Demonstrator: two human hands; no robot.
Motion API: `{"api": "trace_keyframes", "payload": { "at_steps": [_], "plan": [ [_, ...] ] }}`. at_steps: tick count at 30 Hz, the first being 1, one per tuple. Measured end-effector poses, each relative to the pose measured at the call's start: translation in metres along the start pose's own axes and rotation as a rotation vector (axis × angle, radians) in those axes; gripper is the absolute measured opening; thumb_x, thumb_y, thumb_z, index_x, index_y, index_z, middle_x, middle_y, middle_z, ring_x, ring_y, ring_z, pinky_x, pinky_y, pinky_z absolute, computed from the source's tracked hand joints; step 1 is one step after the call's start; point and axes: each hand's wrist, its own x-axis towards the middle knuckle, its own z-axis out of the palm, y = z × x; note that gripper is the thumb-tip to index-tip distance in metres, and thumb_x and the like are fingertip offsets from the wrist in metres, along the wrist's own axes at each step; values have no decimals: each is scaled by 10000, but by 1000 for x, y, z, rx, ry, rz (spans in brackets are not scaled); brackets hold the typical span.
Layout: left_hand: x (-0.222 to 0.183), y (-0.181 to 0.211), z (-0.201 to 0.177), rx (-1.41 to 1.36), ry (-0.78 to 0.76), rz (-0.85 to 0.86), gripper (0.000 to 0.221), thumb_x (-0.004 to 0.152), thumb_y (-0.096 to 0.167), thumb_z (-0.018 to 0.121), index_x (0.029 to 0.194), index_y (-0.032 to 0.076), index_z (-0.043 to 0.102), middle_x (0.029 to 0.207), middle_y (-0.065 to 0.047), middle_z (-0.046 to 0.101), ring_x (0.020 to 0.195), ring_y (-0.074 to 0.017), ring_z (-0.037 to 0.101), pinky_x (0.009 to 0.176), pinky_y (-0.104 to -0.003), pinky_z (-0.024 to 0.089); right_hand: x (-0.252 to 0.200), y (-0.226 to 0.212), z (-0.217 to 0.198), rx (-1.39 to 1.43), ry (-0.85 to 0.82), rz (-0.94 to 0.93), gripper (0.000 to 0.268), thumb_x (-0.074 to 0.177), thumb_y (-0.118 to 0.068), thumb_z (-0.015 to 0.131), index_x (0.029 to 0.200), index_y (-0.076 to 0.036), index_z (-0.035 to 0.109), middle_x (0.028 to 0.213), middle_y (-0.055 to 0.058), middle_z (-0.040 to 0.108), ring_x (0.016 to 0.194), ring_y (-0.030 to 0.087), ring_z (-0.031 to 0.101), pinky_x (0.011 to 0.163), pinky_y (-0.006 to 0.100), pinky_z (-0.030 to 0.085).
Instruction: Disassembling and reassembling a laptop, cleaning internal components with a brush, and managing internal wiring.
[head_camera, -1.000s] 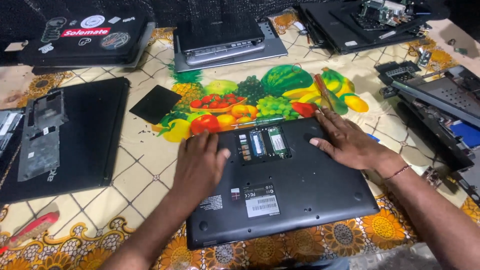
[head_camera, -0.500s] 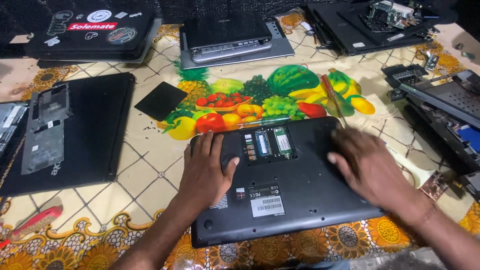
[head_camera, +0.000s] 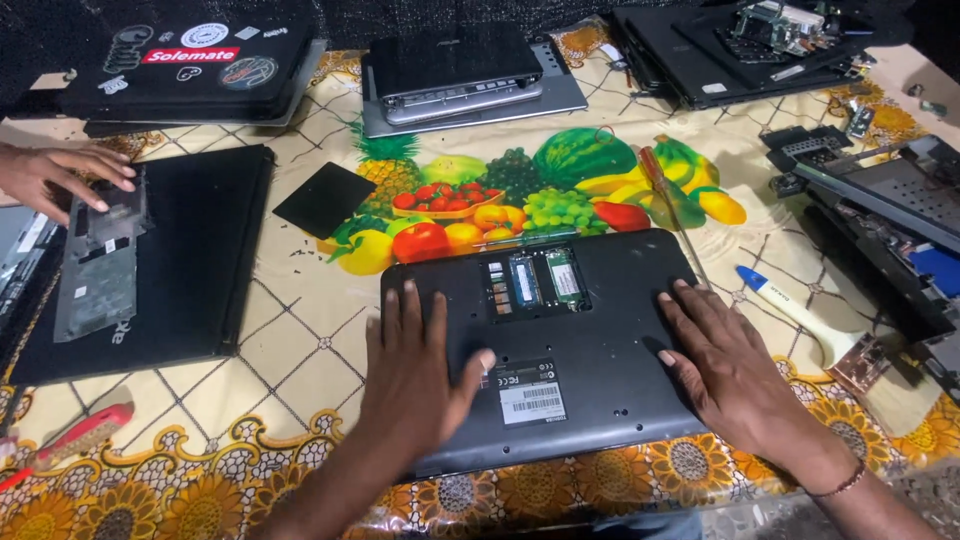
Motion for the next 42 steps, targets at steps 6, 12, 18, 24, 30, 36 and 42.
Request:
{"api": "trace_keyframes", "payload": {
  "at_steps": [6,12,18,24,30,36,42],
  "plan": [
    [-38,21,-5,103,218,129,905,959,702,519,1552,39,356,1625,-295,297,1493,-494,278,1158,-638,247,0,-1,0,-39,-55,43,685,1020,-445,363,1636,-180,227,1720,105,170,1567,342,150,1214,513,149],
    [-36,25,-1,177,269,88,881,932,714,515,1523,66,436,1605,-266,359,1470,-468,341,1121,-643,311,0,-6,-1,-108,40,-10,658,1024,-436,386,1599,-122,332,1681,147,295,1549,355,255,1198,518,232],
    [-35,19,-21,-41,59,29,785,1029,634,409,1522,23,390,1616,-289,295,1498,-450,248,1171,-640,156,-19,-1,-6,-69,200,273,659,984,-460,449,1484,-42,539,1346,255,545,1227,429,557,856,553,584],
    [-68,5,-91,-541,-85,-471,773,965,467,550,1572,50,315,1499,-207,487,1429,-370,429,1155,-507,368,-40,-36,-53,-20,-193,879,542,996,-558,392,1266,-149,625,1552,163,465,995,450,775,852,619,671],
    [-79,4,-117,-915,-407,-847,831,848,500,557,1616,248,364,1421,-29,704,1206,-238,700,904,-410,587,-58,-44,-16,-39,238,-100,901,613,-492,873,1373,-83,616,1367,279,591,1239,402,616,1084,489,505],
    [-88,9,-112,-1341,-217,-1095,614,919,248,577,1518,112,567,1442,-108,711,1312,-277,677,1094,-365,479,-24,-106,-9,9,149,-421,702,837,-460,768,1370,-47,574,1442,210,540,1389,382,479,1168,543,375],
    [-116,14,-46,-361,279,212,420,948,146,638,1364,100,603,1534,-180,497,1441,-415,436,1172,-580,332,-16,-118,14,49,179,-529,445,901,-279,776,1226,12,688,1246,181,650,1224,403,559,932,513,497]
  ]
}}
